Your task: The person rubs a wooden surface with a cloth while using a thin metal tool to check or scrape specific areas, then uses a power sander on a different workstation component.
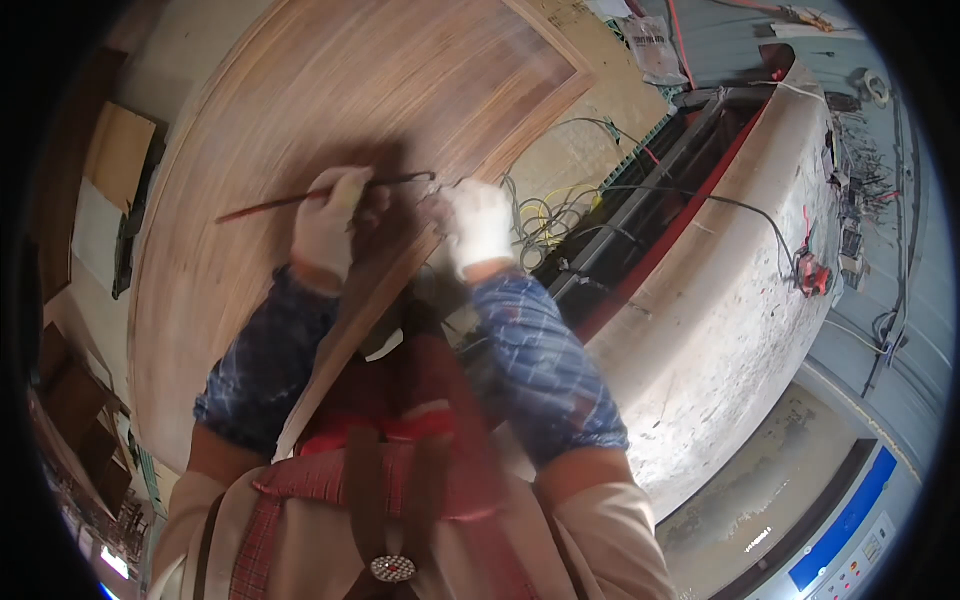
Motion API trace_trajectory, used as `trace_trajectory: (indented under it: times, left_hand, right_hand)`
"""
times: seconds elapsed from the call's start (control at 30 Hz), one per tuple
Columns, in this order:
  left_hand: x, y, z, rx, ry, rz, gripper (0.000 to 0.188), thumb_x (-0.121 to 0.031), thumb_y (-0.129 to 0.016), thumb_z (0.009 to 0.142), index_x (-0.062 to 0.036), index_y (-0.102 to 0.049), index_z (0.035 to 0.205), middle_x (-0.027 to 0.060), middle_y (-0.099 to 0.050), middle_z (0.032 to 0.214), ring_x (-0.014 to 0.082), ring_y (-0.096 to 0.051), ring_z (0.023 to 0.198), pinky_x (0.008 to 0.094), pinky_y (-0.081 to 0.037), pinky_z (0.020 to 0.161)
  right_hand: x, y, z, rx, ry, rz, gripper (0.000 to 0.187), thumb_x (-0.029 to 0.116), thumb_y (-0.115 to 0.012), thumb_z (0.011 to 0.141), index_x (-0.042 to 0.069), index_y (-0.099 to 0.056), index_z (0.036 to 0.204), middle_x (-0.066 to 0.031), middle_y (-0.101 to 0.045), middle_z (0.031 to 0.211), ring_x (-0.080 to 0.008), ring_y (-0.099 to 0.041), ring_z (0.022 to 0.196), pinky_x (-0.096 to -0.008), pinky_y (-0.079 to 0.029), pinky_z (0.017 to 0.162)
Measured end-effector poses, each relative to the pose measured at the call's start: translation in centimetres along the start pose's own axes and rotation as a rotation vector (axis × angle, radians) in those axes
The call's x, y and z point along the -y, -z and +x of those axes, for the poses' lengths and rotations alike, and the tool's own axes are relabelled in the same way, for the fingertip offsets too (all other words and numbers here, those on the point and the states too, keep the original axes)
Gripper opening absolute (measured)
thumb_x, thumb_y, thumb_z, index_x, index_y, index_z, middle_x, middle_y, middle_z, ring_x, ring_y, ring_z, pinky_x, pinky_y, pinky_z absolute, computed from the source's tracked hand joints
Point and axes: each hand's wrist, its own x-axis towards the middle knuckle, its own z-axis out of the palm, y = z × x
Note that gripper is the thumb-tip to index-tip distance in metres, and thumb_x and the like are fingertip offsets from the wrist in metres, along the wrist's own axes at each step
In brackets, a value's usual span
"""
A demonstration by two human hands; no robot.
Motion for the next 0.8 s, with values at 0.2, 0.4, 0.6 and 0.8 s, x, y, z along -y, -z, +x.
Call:
trace_trajectory:
  times: [0.2, 0.4, 0.6, 0.8]
  left_hand:
    - [0.6, 6.5, -7.8, -0.144, 0.005, -0.058, 0.022, -0.021, -0.053, 0.097, -0.002, -0.06, 0.105, 0.0087, -0.066, 0.09, 0.0171, -0.064, 0.081, 0.0288, -0.051, 0.07]
    - [1.3, 5.4, -8.8, -0.073, -0.125, -0.12, 0.021, -0.018, -0.059, 0.095, -0.0017, -0.06, 0.108, 0.0104, -0.064, 0.096, 0.0195, -0.063, 0.087, 0.0314, -0.05, 0.079]
    - [0.1, -0.7, -0.9, 0.197, -1.05, 0.977, 0.016, -0.012, -0.061, 0.091, -0.0007, -0.062, 0.102, 0.0037, -0.061, 0.096, 0.0134, -0.06, 0.086, 0.0269, -0.049, 0.078]
    - [3.0, -4.1, 2.4, 0.288, -0.455, 0.435, 0.016, -0.017, -0.062, 0.091, -0.0024, -0.064, 0.098, 0.0019, -0.063, 0.082, 0.0102, -0.057, 0.078, 0.0253, -0.046, 0.071]
  right_hand:
    - [-10.0, 3.9, 7.4, -0.423, -0.171, -0.142, 0.016, 0.02, -0.061, 0.079, 0.018, -0.07, 0.092, -0.0082, -0.065, 0.097, -0.0311, -0.058, 0.096, -0.0431, -0.047, 0.083]
    - [-2.9, -1.4, 1.6, -0.696, 0.05, -0.021, 0.015, 0.023, -0.061, 0.08, 0.012, -0.071, 0.078, -0.0152, -0.064, 0.078, -0.0347, -0.062, 0.077, -0.045, -0.05, 0.07]
    - [10.1, -3.8, -12.8, 0.055, -0.003, 0.613, 0.013, 0.011, -0.071, 0.071, 0.01, -0.066, 0.083, -0.0115, -0.06, 0.078, -0.0336, -0.059, 0.075, -0.042, -0.047, 0.066]
    - [9.1, -10.5, -23.3, -0.164, 0.156, 0.6, 0.021, 0.028, -0.07, 0.064, 0.01, -0.068, 0.075, -0.009, -0.062, 0.071, -0.0306, -0.06, 0.069, -0.0411, -0.046, 0.062]
